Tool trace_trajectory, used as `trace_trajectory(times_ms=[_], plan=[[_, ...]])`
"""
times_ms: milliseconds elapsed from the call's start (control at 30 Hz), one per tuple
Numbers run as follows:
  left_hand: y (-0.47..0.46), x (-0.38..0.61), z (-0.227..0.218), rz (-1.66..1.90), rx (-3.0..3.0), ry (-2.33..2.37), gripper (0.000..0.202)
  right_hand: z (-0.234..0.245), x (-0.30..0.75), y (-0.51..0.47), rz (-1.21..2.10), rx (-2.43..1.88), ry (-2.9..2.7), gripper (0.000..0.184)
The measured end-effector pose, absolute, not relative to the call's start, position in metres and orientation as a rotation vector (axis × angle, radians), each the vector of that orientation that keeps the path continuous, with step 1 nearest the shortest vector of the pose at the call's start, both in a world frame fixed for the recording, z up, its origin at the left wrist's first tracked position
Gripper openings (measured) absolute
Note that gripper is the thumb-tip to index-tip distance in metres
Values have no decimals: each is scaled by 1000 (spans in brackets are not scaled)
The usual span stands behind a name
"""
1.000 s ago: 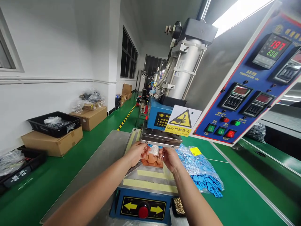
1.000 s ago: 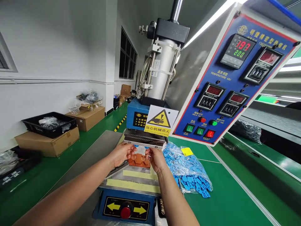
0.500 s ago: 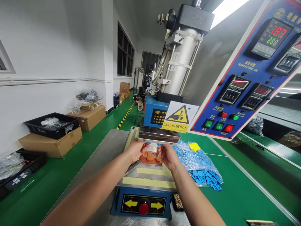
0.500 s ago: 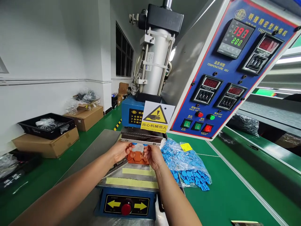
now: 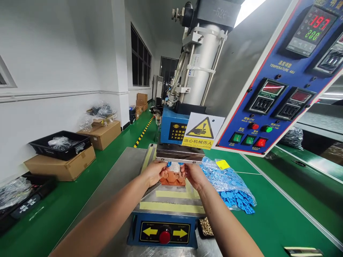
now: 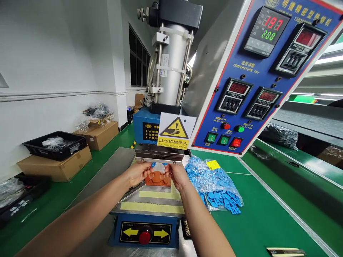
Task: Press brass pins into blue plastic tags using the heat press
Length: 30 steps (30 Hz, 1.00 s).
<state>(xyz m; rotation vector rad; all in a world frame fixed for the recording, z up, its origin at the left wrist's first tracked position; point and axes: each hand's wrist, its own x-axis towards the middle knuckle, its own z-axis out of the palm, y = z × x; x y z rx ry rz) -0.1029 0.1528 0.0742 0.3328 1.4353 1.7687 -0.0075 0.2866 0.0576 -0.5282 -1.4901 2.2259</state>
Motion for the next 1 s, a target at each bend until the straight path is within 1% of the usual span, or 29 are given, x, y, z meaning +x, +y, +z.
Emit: trace_trajectory(times_ms=[333, 500, 833, 1000], plan=[[125, -104, 74, 1467, 539, 1759, 20, 59, -8, 291, 2324, -603, -1454, 18], [122, -102, 75, 1430, 552, 1769, 20, 56, -11, 289, 2365, -631, -1437, 22], [119, -97, 68, 1423, 581, 1789, 22, 61, -6, 295, 2276, -646, -1570, 16], [117, -96, 66, 1432, 580, 1812, 19, 58, -8, 290, 2279, -667, -1657, 21]])
